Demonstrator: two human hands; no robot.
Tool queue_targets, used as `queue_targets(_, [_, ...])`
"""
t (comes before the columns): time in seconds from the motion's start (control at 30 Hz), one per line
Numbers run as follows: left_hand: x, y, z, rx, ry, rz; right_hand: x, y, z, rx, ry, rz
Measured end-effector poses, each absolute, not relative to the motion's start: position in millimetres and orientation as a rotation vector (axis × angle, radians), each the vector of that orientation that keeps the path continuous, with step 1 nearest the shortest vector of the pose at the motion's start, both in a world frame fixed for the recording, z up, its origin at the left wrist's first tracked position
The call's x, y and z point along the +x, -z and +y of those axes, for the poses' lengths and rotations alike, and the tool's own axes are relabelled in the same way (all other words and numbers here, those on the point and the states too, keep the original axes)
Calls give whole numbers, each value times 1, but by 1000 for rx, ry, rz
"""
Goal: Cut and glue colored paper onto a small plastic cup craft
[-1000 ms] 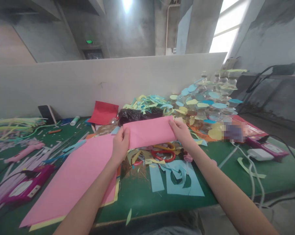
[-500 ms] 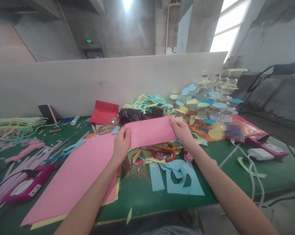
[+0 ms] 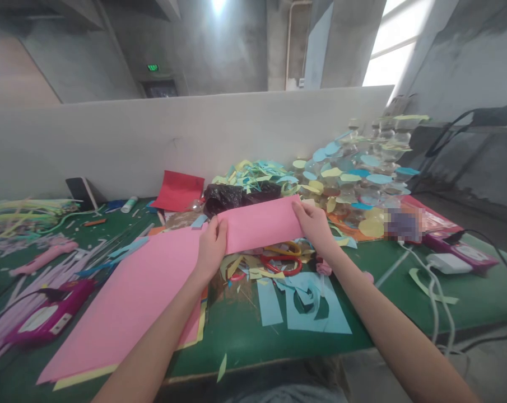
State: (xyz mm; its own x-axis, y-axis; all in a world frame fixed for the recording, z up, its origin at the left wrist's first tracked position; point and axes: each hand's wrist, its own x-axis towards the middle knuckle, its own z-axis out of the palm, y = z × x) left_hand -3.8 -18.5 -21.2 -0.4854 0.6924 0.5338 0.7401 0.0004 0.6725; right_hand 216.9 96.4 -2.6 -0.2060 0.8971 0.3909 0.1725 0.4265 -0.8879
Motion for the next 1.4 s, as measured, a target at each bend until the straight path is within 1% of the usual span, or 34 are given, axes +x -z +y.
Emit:
queue_targets(0.07, [-5, 24, -18, -1574, 1528, -2165, 217, 3, 96, -953, -792, -1686])
queue_targets(0.13, [-5, 23, -18, -1547, 1504, -2038, 218, 3, 94, -947, -709, -1720])
queue_targets(0.23, [2, 13, -21, -1552, 1322, -1783, 217, 2, 90, -898, -593, -1799])
queue_targets(0.3, [12, 2, -24, -1663, 1167, -1658, 215, 1, 88, -854, -548, -1845])
queue_targets(0.47, [46, -32, -21, -2040, 960, -1500, 215, -3, 81, -761, -675, -1865])
queue_targets(0.6, [61, -53, -11, -2240, 872, -1611, 217, -7, 75, -732, -796, -1873])
queue_targets(0.73, [61, -65, -1, -2381, 918, -1796, 218, -11, 72, -722, -855, -1871])
queue_targets(0.9, [57, -71, 7, -2495, 1081, -1687, 217, -12, 71, -698, -911, -1854])
queue_targets(1.1, [38, -76, 13, -2197, 1277, -1668, 218, -11, 75, -630, -964, -1860])
queue_targets(1.4, [28, -69, 17, -2072, 1344, -1660, 213, -6, 77, -653, -1135, -1733])
